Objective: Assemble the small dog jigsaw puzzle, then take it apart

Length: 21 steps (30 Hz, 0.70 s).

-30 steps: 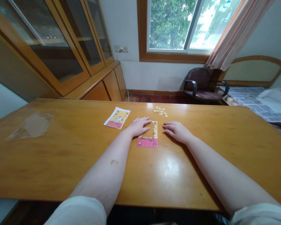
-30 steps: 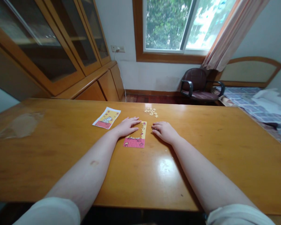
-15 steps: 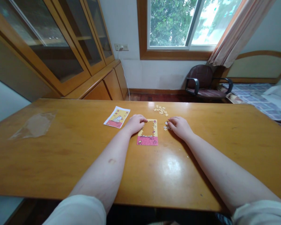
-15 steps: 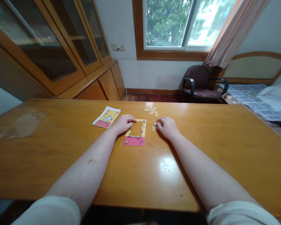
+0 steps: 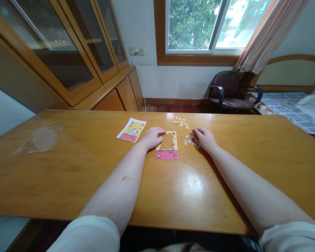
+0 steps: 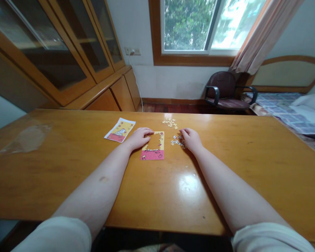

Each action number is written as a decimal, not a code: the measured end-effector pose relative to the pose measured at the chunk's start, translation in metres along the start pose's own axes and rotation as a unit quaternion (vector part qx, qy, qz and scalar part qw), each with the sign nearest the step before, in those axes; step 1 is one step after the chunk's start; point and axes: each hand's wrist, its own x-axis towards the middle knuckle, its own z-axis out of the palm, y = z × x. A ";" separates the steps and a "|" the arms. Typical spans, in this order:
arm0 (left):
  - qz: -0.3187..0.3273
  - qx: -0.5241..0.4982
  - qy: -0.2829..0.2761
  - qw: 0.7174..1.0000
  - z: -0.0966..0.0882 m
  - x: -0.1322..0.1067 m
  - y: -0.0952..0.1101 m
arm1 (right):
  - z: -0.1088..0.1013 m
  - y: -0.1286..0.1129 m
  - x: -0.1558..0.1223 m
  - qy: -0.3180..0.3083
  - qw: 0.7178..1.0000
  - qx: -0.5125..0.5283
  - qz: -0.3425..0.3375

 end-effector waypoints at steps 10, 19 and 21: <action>-0.002 -0.009 0.006 1.000 0.000 0.001 0.000 | -0.005 0.012 0.013 0.039 0.975 0.209 0.069; 0.003 -0.020 0.008 1.000 0.001 0.003 -0.002 | -0.018 -0.003 0.000 -0.084 0.991 0.004 -0.100; -0.001 -0.021 0.006 1.000 0.001 0.003 -0.001 | -0.021 -0.006 -0.001 -0.123 0.971 -0.068 -0.195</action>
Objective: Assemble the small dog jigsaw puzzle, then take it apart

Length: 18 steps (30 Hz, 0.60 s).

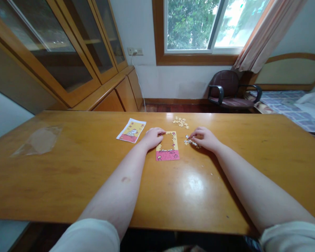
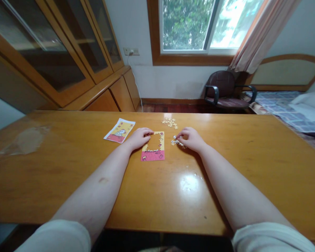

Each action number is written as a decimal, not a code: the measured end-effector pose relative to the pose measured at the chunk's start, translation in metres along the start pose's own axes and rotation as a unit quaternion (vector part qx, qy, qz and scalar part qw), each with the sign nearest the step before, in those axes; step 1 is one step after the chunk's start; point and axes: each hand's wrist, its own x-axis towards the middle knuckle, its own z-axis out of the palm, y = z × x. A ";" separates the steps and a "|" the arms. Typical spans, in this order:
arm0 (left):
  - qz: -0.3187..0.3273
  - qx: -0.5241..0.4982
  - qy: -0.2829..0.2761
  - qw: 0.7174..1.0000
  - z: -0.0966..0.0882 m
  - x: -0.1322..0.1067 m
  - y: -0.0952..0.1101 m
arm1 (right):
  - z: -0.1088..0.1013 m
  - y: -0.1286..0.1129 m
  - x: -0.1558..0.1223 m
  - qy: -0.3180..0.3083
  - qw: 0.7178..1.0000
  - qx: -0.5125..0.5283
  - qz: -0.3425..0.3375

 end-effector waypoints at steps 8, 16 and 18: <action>-0.004 -0.006 0.002 1.000 -0.001 -0.001 0.002 | -0.001 0.000 0.001 -0.056 0.990 -0.123 -0.029; -0.005 -0.009 0.004 1.000 -0.001 -0.001 0.001 | 0.005 -0.009 0.004 -0.066 0.987 -0.145 0.032; -0.006 -0.011 0.003 1.000 -0.001 -0.001 0.002 | 0.007 -0.009 0.005 -0.069 0.987 -0.129 0.061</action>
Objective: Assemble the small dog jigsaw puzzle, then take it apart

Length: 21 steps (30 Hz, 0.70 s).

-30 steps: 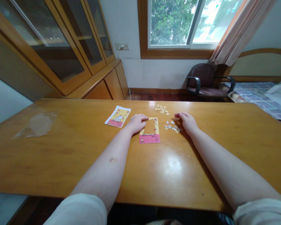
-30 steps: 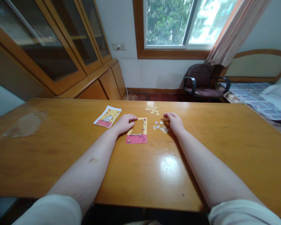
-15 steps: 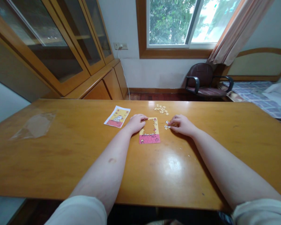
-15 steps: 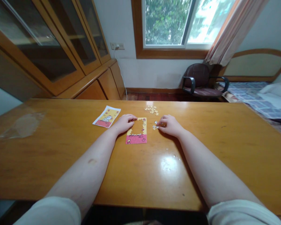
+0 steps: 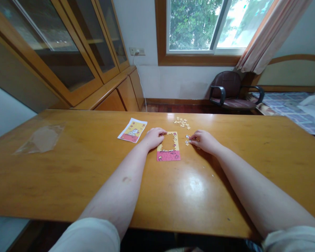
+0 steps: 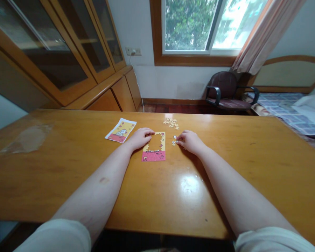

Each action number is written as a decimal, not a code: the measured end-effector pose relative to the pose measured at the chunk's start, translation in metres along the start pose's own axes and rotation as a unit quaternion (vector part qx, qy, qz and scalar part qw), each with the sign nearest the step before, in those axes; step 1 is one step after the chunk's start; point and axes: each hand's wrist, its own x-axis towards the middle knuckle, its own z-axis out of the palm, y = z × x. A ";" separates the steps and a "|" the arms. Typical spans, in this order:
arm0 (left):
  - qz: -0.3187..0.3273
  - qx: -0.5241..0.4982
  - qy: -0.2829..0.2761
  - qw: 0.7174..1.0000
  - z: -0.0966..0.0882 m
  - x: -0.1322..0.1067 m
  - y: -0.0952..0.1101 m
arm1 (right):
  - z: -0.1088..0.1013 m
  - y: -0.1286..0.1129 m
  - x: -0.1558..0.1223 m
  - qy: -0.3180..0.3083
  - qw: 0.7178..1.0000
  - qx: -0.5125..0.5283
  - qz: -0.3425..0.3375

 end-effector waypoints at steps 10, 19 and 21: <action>0.000 -0.002 0.003 1.000 0.002 0.001 -0.002 | 0.004 0.000 -0.006 0.023 1.000 0.000 -0.003; 0.000 -0.004 0.002 1.000 0.004 0.003 -0.005 | 0.001 -0.017 0.006 -0.013 0.985 0.029 0.167; -0.001 -0.005 0.000 1.000 0.004 0.003 -0.004 | 0.002 -0.021 0.005 -0.006 0.977 0.060 0.203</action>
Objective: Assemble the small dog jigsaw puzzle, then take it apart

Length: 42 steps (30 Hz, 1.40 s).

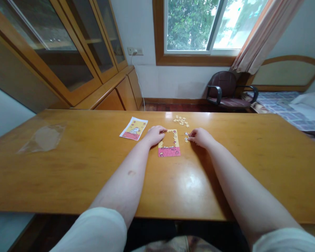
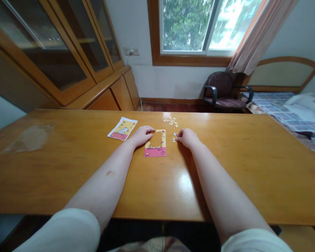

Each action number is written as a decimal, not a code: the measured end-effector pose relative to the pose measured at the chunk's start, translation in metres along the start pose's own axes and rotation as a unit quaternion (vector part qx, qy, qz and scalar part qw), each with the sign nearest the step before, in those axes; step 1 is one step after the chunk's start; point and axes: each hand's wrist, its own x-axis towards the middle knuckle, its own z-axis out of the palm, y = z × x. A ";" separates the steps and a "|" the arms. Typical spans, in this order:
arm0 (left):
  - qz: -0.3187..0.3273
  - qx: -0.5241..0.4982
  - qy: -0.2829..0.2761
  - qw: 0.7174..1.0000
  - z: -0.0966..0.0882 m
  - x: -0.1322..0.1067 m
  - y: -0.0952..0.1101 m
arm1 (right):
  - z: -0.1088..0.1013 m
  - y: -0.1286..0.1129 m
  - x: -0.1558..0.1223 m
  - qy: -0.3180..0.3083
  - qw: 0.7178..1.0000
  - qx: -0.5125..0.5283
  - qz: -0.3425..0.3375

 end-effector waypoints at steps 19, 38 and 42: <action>0.000 -0.010 0.012 1.000 0.001 -0.002 -0.001 | 0.041 -0.039 -0.018 0.032 0.944 0.247 -0.215; -0.002 -0.008 0.014 1.000 0.002 -0.001 -0.002 | 0.041 -0.048 -0.025 -0.033 0.935 0.106 -0.337; -0.004 -0.008 0.012 1.000 0.001 -0.002 0.000 | 0.042 -0.047 -0.024 -0.042 0.924 0.086 -0.370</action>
